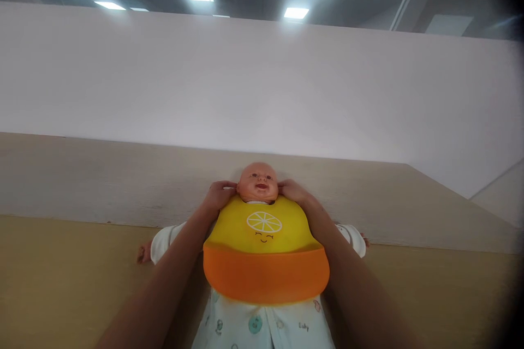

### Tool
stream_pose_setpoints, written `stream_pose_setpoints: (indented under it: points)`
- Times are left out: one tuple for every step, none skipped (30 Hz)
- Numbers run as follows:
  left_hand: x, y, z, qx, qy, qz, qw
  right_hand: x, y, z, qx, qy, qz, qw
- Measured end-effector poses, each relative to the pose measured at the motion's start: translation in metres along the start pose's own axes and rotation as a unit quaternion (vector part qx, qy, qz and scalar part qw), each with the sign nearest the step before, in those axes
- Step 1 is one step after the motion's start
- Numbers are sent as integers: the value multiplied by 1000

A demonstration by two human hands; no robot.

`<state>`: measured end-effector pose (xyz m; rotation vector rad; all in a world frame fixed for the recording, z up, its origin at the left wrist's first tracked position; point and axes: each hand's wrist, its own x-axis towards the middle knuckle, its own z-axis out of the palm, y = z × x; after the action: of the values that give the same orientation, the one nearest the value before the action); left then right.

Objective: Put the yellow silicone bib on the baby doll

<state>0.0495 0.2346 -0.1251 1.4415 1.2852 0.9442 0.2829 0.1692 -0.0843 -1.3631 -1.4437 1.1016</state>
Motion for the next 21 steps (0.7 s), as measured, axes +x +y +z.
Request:
stream_pose_setpoints:
  points:
    - [0, 0, 0, 2, -2, 0, 1000, 1, 0, -1, -10, -13, 6, 1000]
    - [-1, 0, 1, 4, -4, -1, 1000, 2, 0, -2, -19, -24, 13, 999]
    - [-1, 0, 1, 6, -7, -1, 1000, 3, 0, -4, -25, -32, 22, 999]
    - [-1, 0, 1, 9, -9, -2, 1000, 4, 2, -5, -29, -37, 31, 998]
    - [-1, 0, 0, 13, -7, -2, 1000, 5, 3, -7, -31, -42, 39, 998]
    - [0, 1, 0, 20, -2, -1, 1000, 6, 5, -8, -33, -46, 43, 997]
    - [1, 1, -1, 28, 7, 1, 1000, 7, 7, -9, -36, -48, 42, 997]
    - [1, 2, -2, 39, 20, 5, 999, 9, 8, -10, -39, -47, 37, 997]
    - [2, 3, -2, 51, 35, 9, 998, 10, 10, -11, -42, -43, 32, 998]
    - [3, 4, -3, 64, 49, 13, 997, 11, 10, -11, -46, -35, 29, 998]
    - [2, 5, -4, 76, 61, 16, 995, 11, 10, -11, -50, -26, 28, 998]
    - [2, 7, -5, 86, 70, 19, 994, 11, 9, -10, -52, -17, 28, 998]
    - [0, 9, -6, 95, 74, 22, 992, 9, 8, -10, -50, -12, 29, 998]
    - [-3, 11, -6, 102, 75, 25, 992, 7, 6, -9, -44, -8, 30, 999]
    - [-7, 14, -6, 107, 72, 27, 991, 4, 5, -10, -39, -9, 32, 999]
    - [-11, 16, -7, 110, 67, 28, 991, -1, 4, -10, -33, -10, 35, 999]
    - [-17, 19, -7, 111, 61, 26, 992, -6, 2, -11, -27, -11, 38, 999]
    - [-23, 22, -8, 111, 54, 23, 992, -12, 2, -13, -18, -10, 40, 999]
    - [-30, 25, -9, 108, 48, 18, 993, -20, 1, -16, -9, -5, 41, 999]
    - [-37, 29, -10, 104, 41, 13, 994, -27, 1, -18, -3, 4, 39, 999]
    - [-45, 33, -11, 98, 35, 9, 995, -36, 1, -21, 4, 13, 35, 999]
